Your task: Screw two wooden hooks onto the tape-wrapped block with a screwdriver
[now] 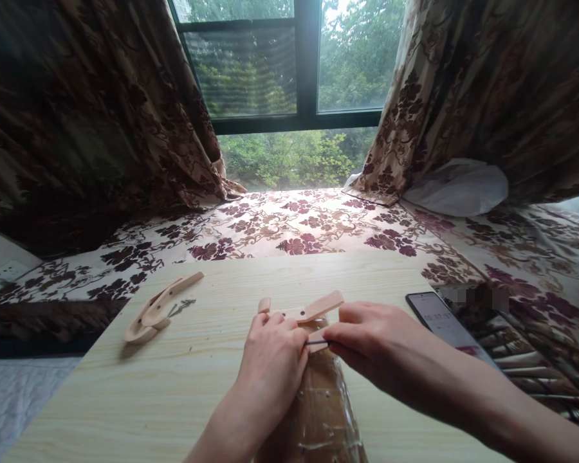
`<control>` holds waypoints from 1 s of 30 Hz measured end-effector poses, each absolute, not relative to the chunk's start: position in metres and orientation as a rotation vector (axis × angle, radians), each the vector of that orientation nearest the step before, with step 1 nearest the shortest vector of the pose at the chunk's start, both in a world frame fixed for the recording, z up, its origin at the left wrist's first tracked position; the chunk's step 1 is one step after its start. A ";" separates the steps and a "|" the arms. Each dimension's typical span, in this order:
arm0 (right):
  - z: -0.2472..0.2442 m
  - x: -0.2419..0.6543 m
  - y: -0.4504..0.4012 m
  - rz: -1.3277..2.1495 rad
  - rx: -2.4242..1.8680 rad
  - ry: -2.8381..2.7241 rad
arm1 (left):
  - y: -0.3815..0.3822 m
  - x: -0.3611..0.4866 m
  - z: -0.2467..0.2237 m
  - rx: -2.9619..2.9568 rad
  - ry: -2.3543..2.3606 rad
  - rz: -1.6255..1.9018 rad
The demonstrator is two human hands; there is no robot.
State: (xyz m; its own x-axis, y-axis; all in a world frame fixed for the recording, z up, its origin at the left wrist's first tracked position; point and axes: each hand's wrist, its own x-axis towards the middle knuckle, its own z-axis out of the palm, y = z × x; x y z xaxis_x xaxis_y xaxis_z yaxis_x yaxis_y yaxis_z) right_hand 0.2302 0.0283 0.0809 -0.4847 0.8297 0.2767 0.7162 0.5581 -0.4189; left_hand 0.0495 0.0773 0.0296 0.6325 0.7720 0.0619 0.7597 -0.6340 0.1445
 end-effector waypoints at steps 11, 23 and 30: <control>0.094 0.227 0.032 0.291 -1.222 -2.510 | 0.077 0.052 0.033 2.727 1.291 0.187; 0.103 0.222 0.039 0.292 -1.396 -2.697 | 0.075 0.050 0.032 2.696 1.306 0.231; 0.117 0.223 0.052 0.362 -1.381 -2.800 | 0.076 0.053 0.033 2.701 1.322 0.203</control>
